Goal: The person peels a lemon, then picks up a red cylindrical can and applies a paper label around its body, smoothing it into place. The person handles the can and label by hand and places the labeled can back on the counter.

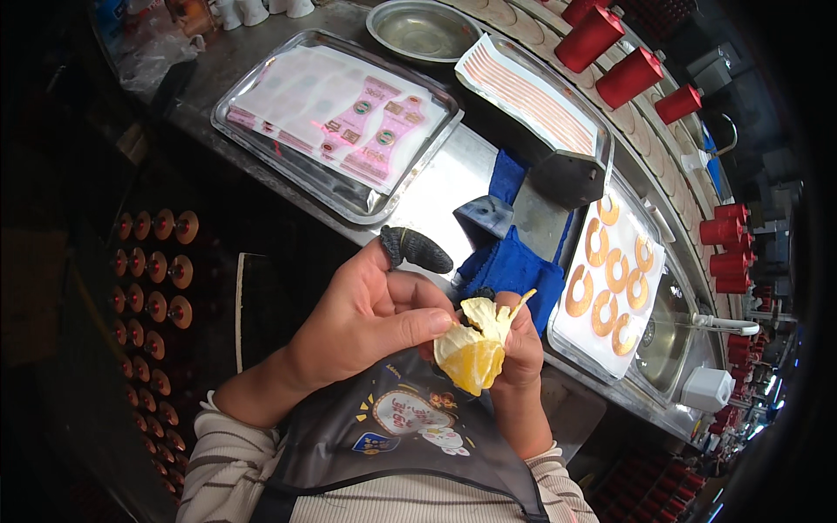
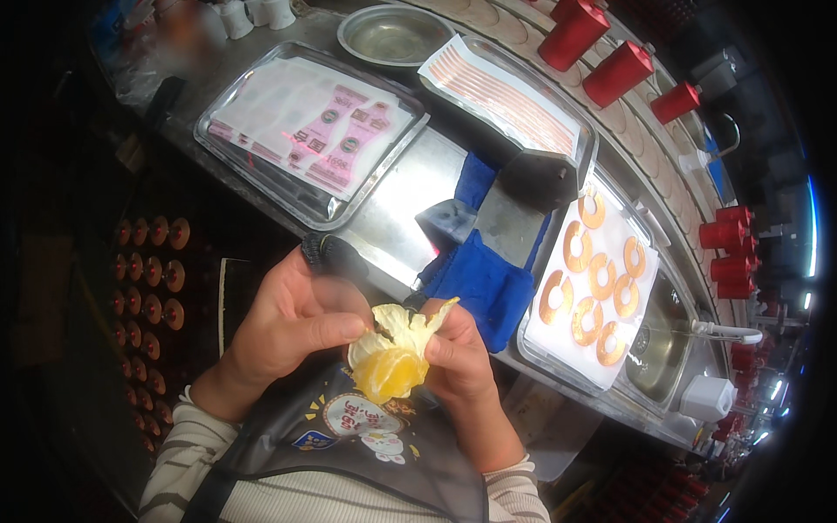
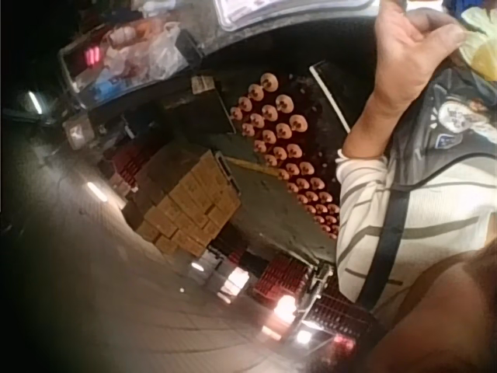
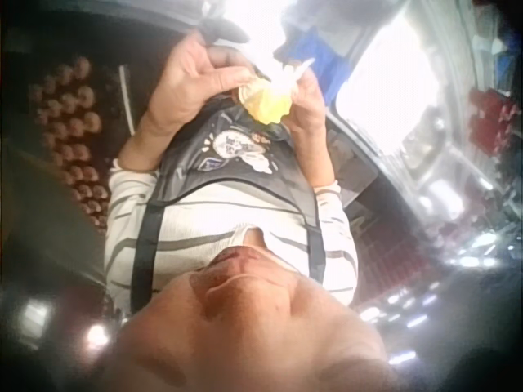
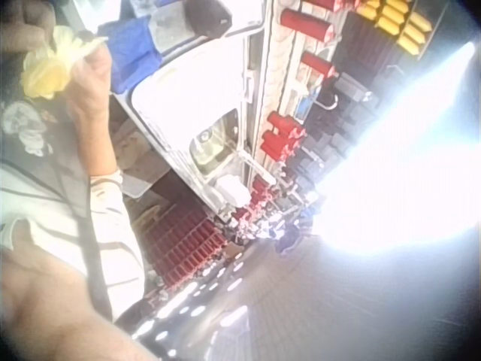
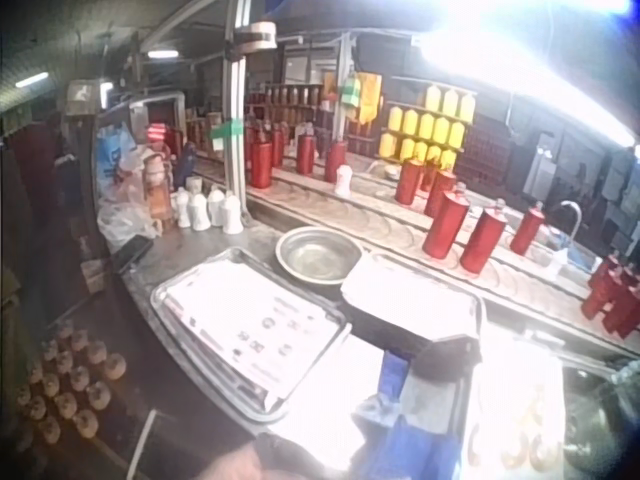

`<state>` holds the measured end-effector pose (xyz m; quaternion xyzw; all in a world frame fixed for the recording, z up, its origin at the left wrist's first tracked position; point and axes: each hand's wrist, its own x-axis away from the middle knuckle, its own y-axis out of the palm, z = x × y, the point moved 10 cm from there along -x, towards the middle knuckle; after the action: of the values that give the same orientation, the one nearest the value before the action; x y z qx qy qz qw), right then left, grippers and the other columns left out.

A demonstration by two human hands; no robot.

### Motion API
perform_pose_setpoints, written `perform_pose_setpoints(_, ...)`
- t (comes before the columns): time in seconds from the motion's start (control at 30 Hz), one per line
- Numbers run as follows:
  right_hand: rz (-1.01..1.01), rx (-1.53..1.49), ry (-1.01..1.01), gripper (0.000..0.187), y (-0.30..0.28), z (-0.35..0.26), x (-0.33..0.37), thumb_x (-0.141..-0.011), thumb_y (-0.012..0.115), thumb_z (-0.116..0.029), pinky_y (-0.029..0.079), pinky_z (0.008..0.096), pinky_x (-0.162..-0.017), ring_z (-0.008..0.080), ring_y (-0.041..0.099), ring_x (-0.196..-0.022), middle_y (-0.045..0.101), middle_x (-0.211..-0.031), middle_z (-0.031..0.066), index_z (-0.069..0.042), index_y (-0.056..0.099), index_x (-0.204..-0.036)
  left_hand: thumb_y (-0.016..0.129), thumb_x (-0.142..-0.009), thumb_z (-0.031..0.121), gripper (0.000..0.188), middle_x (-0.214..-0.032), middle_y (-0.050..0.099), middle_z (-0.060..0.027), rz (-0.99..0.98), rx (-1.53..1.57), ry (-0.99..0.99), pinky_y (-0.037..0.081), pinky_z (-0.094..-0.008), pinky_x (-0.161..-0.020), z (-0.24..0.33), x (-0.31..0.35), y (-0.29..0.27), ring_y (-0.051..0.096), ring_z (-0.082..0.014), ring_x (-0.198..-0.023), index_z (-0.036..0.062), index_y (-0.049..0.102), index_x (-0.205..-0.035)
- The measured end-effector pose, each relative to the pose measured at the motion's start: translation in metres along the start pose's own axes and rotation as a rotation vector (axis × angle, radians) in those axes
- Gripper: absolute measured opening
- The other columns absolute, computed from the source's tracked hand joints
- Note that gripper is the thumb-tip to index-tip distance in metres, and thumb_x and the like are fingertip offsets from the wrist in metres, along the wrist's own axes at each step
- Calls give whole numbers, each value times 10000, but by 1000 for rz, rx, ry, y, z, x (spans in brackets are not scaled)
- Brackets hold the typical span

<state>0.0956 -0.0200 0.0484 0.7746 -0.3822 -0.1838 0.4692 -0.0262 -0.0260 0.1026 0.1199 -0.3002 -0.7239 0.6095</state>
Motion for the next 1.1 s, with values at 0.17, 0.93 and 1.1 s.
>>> perform_pose_setpoints(0.17,-27,21,-35,221,1,-2,1,-890,694,-150,529,341,-845,222,673,-951,690,-1044,128,-34,601,-1054,624,-913,-45,501,-980,667,-120,54,-53,36,549,-257,-735,-2,0,-2,654,-123,-866,-6,344,-1326)
perform_pose_setpoints(0.93,250,-183,40,335,13,-4,-1,-974,544,-135,506,407,-1005,269,638,-1119,621,-1223,182,62,523,-1245,642,-937,41,387,-1045,659,-105,79,263,-110,530,-270,-769,-31,-15,-21,663,-150,-897,9,435,-1262)
perform_pose_setpoints(1.1,269,-16,-20,275,20,-14,1,-959,584,-119,513,381,-969,238,656,-1064,660,-1159,163,49,578,-1176,648,-922,5,421,-1024,657,-105,86,146,-24,522,-252,-768,-28,-14,-16,656,-138,-900,10,426,-1279)
